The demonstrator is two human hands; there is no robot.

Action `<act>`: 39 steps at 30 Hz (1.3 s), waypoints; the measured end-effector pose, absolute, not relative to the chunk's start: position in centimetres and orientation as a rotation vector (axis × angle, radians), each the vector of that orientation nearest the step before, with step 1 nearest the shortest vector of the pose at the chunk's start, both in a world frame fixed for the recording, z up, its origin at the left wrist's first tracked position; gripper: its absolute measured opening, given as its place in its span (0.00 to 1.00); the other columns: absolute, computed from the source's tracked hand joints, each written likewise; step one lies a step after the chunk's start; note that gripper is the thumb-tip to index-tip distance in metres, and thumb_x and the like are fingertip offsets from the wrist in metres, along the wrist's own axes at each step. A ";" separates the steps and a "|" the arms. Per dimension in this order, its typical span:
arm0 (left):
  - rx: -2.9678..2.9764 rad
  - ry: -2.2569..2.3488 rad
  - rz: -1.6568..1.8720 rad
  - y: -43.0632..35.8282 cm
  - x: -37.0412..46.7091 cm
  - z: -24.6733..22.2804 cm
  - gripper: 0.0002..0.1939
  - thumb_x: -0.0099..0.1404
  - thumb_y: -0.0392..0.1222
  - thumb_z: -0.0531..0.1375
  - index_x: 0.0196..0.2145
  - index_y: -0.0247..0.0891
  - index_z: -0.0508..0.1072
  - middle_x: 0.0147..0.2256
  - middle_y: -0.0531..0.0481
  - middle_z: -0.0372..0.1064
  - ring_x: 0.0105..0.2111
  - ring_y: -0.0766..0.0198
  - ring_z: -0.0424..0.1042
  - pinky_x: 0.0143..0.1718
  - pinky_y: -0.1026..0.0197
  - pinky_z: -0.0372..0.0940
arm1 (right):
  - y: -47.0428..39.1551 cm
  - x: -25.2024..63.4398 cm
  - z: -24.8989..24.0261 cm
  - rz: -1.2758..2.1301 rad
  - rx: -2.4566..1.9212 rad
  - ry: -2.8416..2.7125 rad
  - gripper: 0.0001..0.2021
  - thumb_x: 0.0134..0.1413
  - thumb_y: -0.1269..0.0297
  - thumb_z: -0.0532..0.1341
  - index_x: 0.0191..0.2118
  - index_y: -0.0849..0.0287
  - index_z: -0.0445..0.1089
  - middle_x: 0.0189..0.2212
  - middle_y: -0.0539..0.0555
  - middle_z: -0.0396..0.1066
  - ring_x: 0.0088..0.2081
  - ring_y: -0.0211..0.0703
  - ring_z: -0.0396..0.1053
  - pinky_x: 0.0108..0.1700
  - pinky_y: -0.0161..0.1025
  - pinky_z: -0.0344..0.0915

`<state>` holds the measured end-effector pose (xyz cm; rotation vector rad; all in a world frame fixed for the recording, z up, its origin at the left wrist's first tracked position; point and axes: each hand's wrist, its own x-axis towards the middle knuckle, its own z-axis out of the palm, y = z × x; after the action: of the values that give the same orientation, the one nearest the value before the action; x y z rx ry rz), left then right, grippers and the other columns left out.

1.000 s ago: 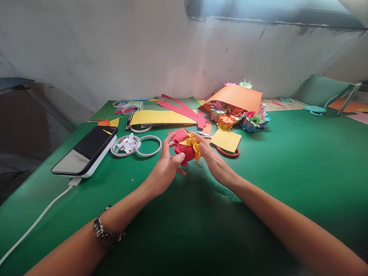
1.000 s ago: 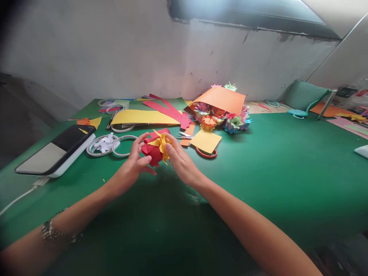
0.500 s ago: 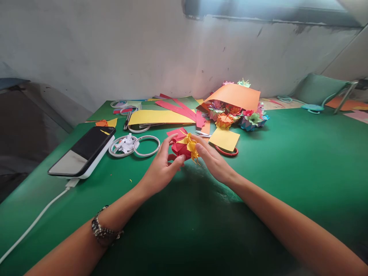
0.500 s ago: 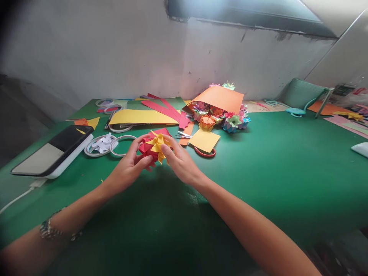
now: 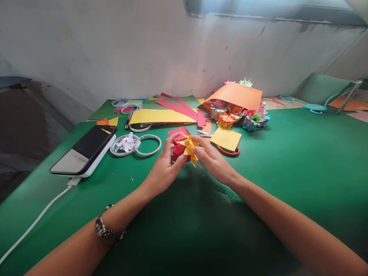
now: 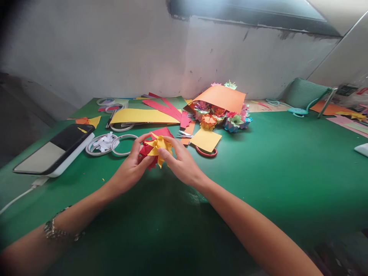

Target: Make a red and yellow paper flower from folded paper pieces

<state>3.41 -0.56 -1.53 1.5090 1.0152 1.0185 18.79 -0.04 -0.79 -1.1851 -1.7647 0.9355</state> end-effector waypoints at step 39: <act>1.592 1.034 1.097 -0.8 3.9 -1.8 0.19 0.61 0.46 0.52 0.49 0.41 0.55 0.44 0.47 0.61 0.31 0.69 0.66 0.27 0.66 0.62 | -0.3 18.5 -0.9 0.548 -1.076 -1.897 0.17 0.52 0.60 0.53 0.47 0.58 0.60 0.42 0.57 0.64 0.46 0.47 0.62 0.49 0.48 0.61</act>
<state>3.94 -0.82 -1.79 1.5918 1.0338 1.0972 18.47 -0.26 -0.92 -1.0757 -1.8967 0.5479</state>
